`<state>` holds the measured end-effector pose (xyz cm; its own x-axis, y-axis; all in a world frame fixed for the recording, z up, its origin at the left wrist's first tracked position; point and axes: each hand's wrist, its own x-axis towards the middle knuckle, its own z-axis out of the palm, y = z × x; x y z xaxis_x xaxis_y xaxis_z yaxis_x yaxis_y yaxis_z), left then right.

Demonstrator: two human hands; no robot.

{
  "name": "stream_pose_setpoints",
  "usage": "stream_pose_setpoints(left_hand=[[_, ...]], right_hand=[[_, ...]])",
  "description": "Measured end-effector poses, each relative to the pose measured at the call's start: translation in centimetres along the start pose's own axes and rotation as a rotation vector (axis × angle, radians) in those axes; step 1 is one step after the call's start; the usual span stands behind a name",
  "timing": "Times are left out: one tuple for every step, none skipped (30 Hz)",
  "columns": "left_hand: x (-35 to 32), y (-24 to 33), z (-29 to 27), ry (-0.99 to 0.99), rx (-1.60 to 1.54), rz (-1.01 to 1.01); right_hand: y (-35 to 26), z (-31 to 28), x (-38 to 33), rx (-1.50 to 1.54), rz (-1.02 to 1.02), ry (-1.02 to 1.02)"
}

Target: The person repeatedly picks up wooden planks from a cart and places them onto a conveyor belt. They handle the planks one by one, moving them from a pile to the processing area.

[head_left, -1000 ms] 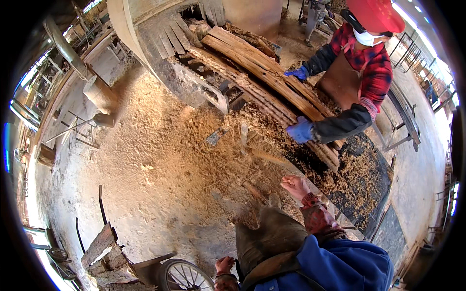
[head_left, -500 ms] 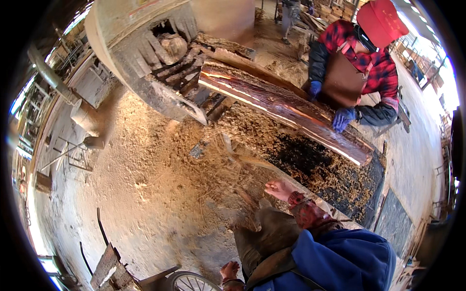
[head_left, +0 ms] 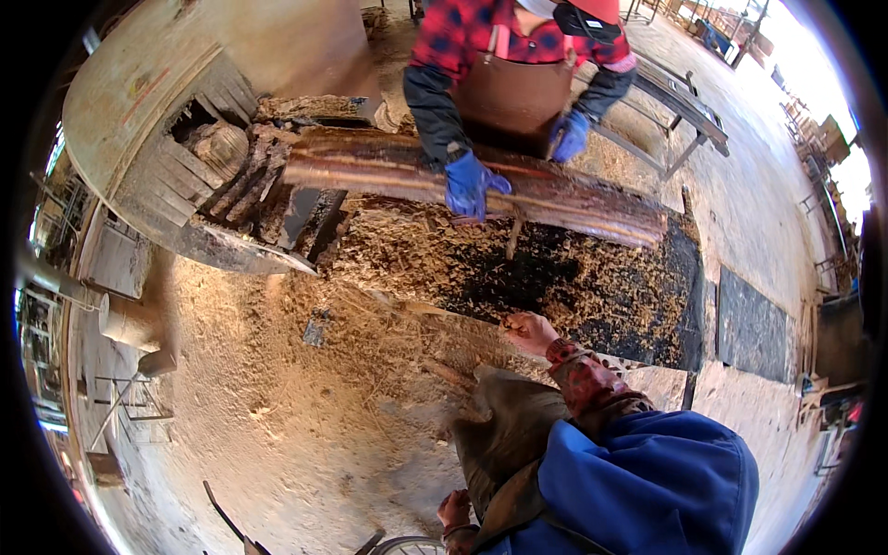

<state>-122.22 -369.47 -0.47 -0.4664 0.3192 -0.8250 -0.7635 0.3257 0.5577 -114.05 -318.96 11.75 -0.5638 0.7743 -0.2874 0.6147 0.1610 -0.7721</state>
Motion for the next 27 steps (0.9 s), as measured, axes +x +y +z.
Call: stream_pose_setpoints(left_hand=[[0.4,-0.4,-0.5,-0.041,0.085,0.085],[-0.1,0.5,0.1,-0.004,0.02,0.0],[-0.7,1.5,0.7,0.035,-0.046,-0.086],[-1.2,3.1,1.6,0.076,-0.111,-0.16],[-1.2,3.5,1.7,0.078,-0.097,-0.159],[-1.2,3.8,1.7,0.081,-0.085,-0.158],[-1.3,3.9,1.6,0.085,-0.076,-0.157],[-1.0,3.7,1.1,0.068,-0.059,-0.166],[-0.5,3.1,0.4,0.051,-0.042,-0.174],[-0.6,3.3,0.4,0.036,-0.026,-0.184],[-0.9,3.3,0.6,0.036,-0.047,-0.143],[-1.4,3.2,0.9,0.036,-0.069,-0.102],[-1.9,3.4,1.3,0.035,-0.09,-0.06],[-2.0,3.3,1.3,0.047,-0.087,-0.08],[-2.2,3.3,1.4,0.06,-0.085,-0.1],[-2.4,3.1,1.2,0.075,-0.081,-0.123],[-2.3,2.4,0.6,0.043,0.019,-0.047],[-1.6,1.3,-0.2,0.002,0.124,0.029],[-1.2,0.0,-1.3,-0.021,0.217,0.107],[-1.0,-0.6,-1.9,-0.05,0.249,0.158],[-0.8,-1.1,-2.4,-0.08,0.282,0.21],[-0.7,-1.4,-2.7,-0.096,0.294,0.231],[-0.7,-1.7,-2.9,-0.113,0.307,0.25],[-0.7,-2.1,-3.2,-0.108,0.296,0.237],[-0.7,-2.3,-3.4,-0.114,0.348,0.27],[-0.8,-2.6,-3.8,-0.106,0.396,0.303],[-0.9,-2.9,-4.3,-0.112,0.513,0.376]], right_hand=[[0.4,-0.6,-0.5,-0.003,0.027,0.014],[1.7,-0.7,-0.9,0.001,0.044,0.082],[2.7,-1.1,-1.5,0.012,0.087,0.109],[2.7,-1.7,-1.7,0.028,0.121,0.138],[2.9,-2.2,-2.0,0.044,0.154,0.166],[4.2,-2.1,-2.1,0.108,0.115,0.191],[4.7,-2.0,-2.7,0.098,0.114,0.183],[5.0,-1.9,-3.2,0.089,0.113,0.175],[5.1,-1.8,-3.6,0.079,0.111,0.167],[4.2,-1.8,-4.2,0.059,0.171,0.122],[4.3,-1.4,-4.6,0.063,0.164,0.143],[4.5,-0.8,-5.1,0.068,0.156,0.163],[5.0,-0.2,-5.7,0.072,0.148,0.184],[6.5,0.2,-5.9,0.051,0.098,0.244],[8.0,0.1,-5.7,0.163,0.112,0.293],[9.3,-0.1,-5.3,0.276,0.129,0.34],[10.7,-0.3,-4.9,0.388,0.145,0.385],[12.9,-0.7,-4.3,0.292,0.194,0.477],[12.7,-1.0,-3.8,0.203,0.236,0.439],[11.8,-1.9,-3.5,0.112,0.281,0.406],[10.7,-2.7,-3.3,0.021,0.325,0.373],[9.5,-3.4,-3.4,-0.076,0.316,0.323],[9.8,-3.7,-3.1,-0.183,0.325,0.272],[10.4,-4.1,-2.9,-0.289,0.333,0.219],[10.5,-4.5,-2.3,-0.394,0.329,0.162],[8.8,-5.7,-2.0,-0.287,0.325,0.065],[8.0,-6.0,-1.7,-0.334,0.39,0.096]])
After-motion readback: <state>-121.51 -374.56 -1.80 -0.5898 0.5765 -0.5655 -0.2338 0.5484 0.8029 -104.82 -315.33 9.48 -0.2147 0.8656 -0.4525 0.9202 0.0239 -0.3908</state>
